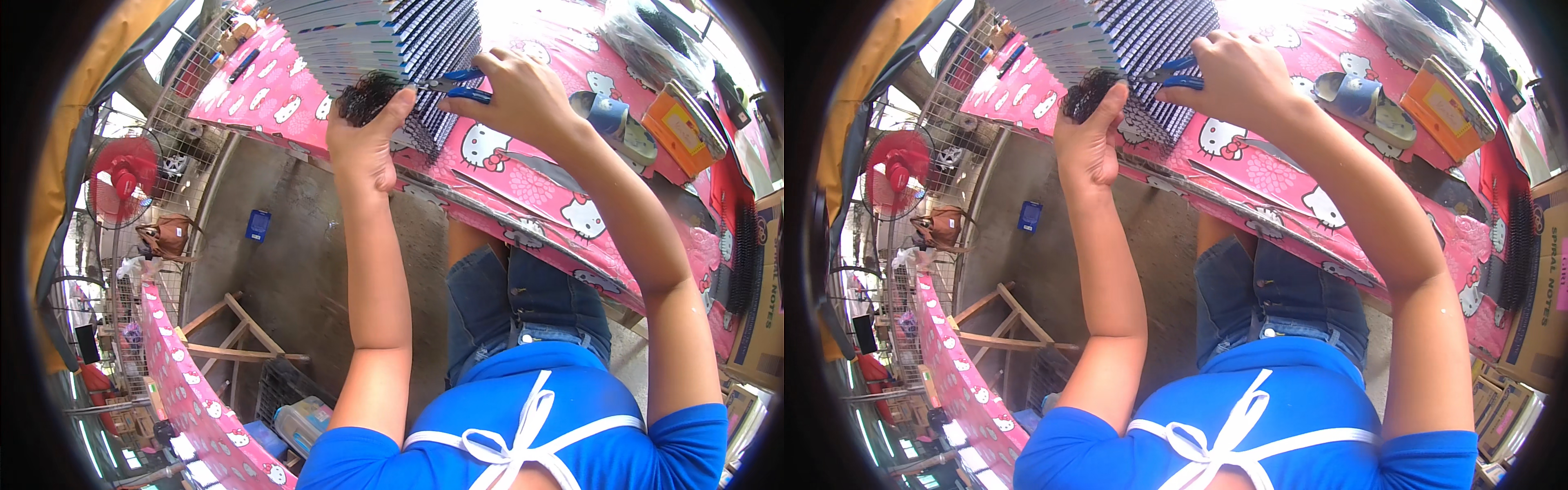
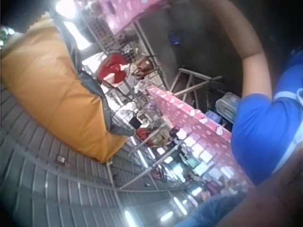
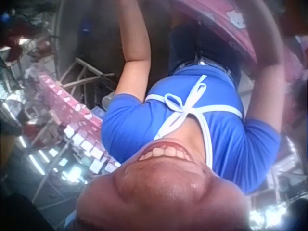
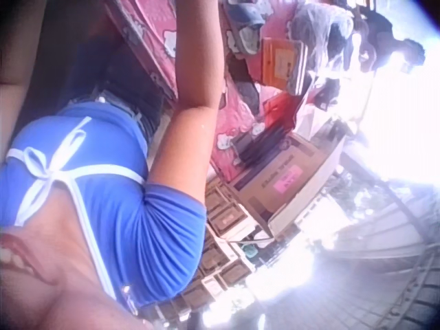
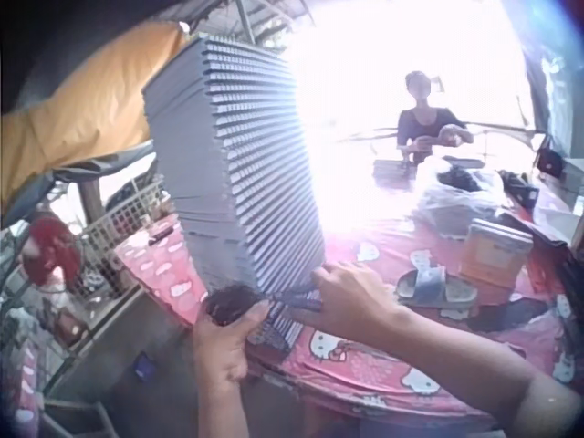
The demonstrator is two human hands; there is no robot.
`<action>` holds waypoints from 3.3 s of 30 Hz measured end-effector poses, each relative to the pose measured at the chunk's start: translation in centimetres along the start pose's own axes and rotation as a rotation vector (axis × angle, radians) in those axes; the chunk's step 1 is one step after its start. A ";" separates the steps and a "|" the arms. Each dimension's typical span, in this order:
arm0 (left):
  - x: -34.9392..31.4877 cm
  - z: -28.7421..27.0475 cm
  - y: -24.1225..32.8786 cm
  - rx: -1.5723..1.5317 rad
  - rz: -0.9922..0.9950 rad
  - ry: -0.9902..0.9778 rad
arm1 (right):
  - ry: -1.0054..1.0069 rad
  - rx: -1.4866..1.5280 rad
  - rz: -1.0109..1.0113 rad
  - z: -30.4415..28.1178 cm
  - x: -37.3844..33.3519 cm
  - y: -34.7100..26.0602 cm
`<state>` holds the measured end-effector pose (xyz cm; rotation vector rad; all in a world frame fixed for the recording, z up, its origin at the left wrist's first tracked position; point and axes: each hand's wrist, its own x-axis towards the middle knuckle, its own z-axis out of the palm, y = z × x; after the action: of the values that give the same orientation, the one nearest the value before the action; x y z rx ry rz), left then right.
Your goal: The person uses pliers to trim the wire of a stack of spiral notebooks, then separates the notebooks and organizes them into multiple smaller stacks on a table.
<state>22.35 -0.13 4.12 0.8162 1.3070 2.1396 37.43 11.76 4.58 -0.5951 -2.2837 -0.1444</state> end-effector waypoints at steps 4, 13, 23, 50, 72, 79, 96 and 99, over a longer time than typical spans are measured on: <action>0.4 -0.5 -0.7 0.074 0.056 -0.002 | -0.355 0.091 0.240 -1.6 0.6 -1.5; -0.5 -1.0 -0.7 -0.207 -0.167 0.093 | -0.156 0.018 0.098 -0.5 -0.8 -0.5; -0.6 -0.5 -1.1 -0.028 -0.102 0.103 | -0.323 0.085 0.157 -0.3 0.1 -1.2; -1.5 -1.1 -2.6 -0.069 -0.098 0.046 | -0.395 0.107 0.220 0.4 -1.5 -1.5; -1.7 -2.0 -3.4 -0.076 -0.185 0.106 | -0.399 0.138 0.223 1.7 -2.4 -1.9; -2.1 -2.6 -4.1 -0.102 -0.226 0.187 | -0.211 0.050 0.098 1.5 -4.1 -0.6; -2.8 -2.3 -5.5 -0.083 -0.163 0.121 | -0.186 -0.025 0.038 2.7 -4.1 -0.9; -2.9 -2.2 -5.6 -0.073 -0.143 0.130 | -0.531 0.143 0.264 2.3 -3.4 -1.7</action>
<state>23.41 -1.07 -2.41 0.5453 1.3017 2.1425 37.22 9.66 0.67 -0.9373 -2.6565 0.3425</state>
